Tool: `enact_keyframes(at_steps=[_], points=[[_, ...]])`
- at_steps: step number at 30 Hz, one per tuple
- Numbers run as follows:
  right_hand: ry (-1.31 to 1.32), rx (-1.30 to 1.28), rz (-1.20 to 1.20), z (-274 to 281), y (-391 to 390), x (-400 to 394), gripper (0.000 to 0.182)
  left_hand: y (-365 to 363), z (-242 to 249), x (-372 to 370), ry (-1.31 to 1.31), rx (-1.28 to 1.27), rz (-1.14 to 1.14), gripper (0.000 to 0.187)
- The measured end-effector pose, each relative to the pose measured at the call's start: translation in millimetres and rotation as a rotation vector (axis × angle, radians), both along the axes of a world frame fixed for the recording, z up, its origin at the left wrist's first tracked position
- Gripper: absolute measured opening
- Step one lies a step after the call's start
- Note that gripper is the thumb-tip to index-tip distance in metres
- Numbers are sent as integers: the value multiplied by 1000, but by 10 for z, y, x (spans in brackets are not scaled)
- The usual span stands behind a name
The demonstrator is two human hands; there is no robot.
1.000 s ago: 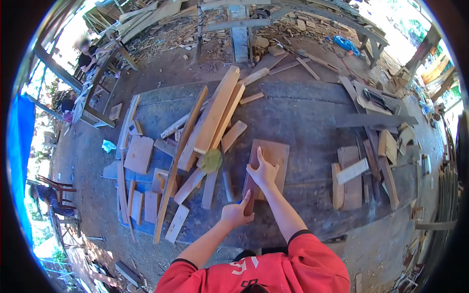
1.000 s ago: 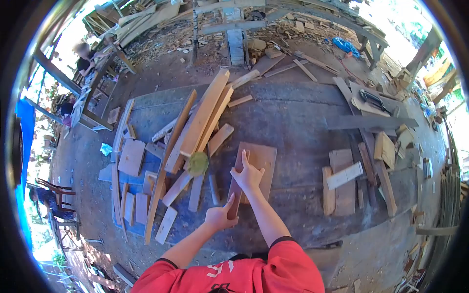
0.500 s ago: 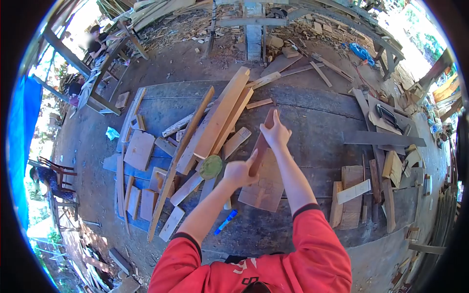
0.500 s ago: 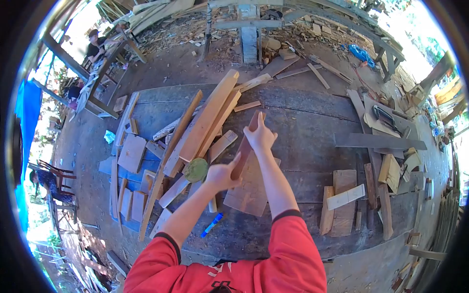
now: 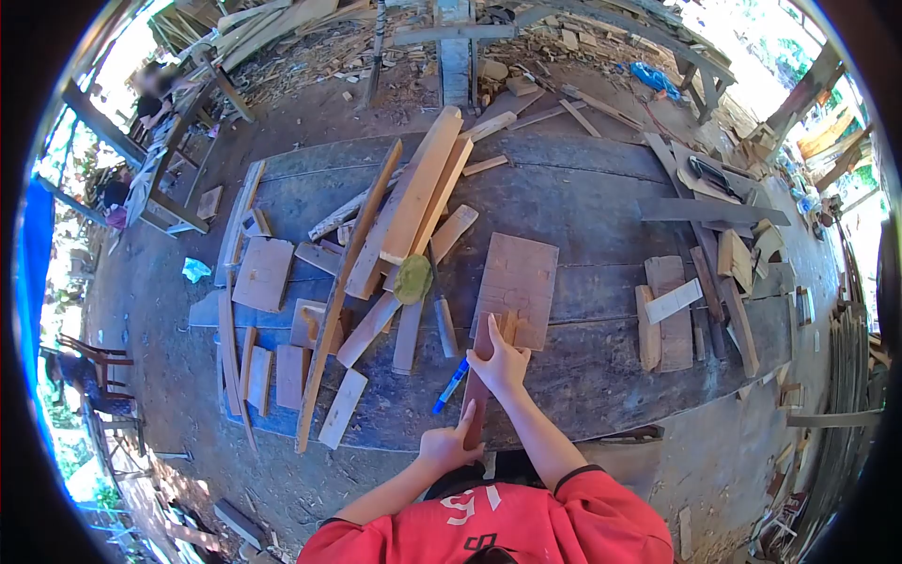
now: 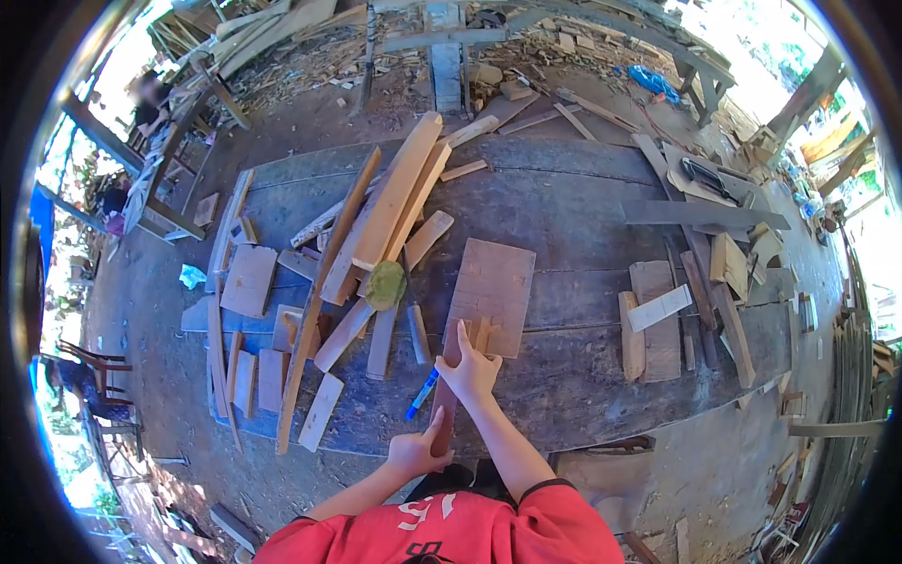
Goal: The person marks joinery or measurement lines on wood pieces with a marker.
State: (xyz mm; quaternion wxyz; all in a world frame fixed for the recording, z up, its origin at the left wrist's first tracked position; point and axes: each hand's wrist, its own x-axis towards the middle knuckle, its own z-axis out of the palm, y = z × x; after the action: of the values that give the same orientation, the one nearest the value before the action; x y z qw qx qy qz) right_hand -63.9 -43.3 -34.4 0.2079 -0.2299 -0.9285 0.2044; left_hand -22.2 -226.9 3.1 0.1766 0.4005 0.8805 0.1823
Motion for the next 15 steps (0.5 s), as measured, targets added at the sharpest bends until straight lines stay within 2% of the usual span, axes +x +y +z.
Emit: enact_keyframes(at_steps=[2,5,7,12,14,15], points=[[-269,-228,-5,171,129,-146,82,132,4,-148,-11,-7,-3,95],[-219,-178,-24,75,499,-557,81,502,-97,-547,57,-12,-8,97],[-234,-169,-34,94,871,-950,81,871,-139,-954,-38,34,18,97],[-223,-132,-87,10,1999,-2177,80,2027,-195,-2122,76,71,51,91],[-250,-140,-105,60,2403,-2594,79,2400,-322,-2562,169,204,60,88],[-294,-119,-141,90,2573,-2744,79,2547,-238,-2707,141,139,59,88]])
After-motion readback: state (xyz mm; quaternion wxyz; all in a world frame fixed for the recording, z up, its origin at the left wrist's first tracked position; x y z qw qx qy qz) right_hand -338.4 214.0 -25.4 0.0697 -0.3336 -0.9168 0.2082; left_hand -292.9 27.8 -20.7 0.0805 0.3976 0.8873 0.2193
